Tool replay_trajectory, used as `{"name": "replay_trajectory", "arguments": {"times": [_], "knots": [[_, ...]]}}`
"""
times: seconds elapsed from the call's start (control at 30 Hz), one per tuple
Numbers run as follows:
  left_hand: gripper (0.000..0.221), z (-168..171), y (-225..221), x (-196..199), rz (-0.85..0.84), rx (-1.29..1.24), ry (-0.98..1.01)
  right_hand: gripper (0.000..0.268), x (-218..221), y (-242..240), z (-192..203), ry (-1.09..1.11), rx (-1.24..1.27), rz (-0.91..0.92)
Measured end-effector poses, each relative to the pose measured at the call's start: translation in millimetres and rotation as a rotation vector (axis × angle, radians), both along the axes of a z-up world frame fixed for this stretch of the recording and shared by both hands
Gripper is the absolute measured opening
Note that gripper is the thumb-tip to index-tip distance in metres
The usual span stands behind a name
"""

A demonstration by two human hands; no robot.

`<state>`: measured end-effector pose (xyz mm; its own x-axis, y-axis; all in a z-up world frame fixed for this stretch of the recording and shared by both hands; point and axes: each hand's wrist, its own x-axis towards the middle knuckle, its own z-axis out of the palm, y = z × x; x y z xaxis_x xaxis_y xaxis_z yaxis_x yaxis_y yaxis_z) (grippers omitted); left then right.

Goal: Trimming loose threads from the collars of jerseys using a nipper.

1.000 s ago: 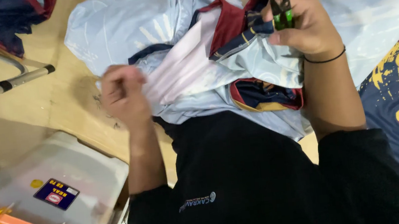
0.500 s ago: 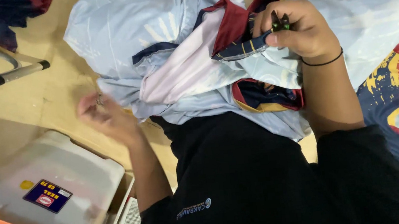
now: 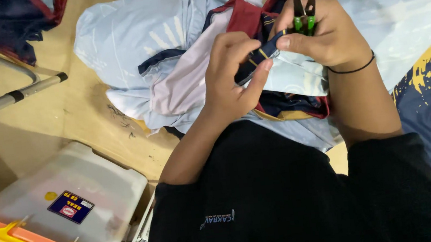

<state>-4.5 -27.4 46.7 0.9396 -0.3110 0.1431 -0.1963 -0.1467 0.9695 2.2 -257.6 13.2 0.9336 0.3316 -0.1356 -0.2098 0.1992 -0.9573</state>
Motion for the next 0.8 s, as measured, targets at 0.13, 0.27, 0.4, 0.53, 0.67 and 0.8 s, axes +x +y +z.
{"name": "replay_trajectory", "arguments": {"times": [0.13, 0.27, 0.4, 0.53, 0.67, 0.8], "knots": [[0.027, 4, -10, 2, 0.048, 0.119, -0.194, 0.011, 3, 2, 5, -0.081, -0.104, 0.044], [0.022, -5, -14, 1, 0.0, 0.178, -0.246, 0.013, -1, 0, 1, -0.07, -0.104, 0.001], [0.013, -2, -15, 10, -0.059, 0.197, -0.15, 0.011, 1, 0, 8, 0.067, -0.13, -0.035], [0.006, 0, -5, 16, -0.05, 0.046, 0.07, 0.012, 0, 0, 6, 0.009, -0.223, -0.071], [0.002, -4, 15, 19, -0.005, 0.032, 0.038, 0.012, -1, 1, 3, 0.025, -0.179, -0.079], [0.007, -4, 49, 22, 0.074, 0.034, 0.016, 0.011, 0, 0, 4, 0.052, -0.174, -0.067]]}}
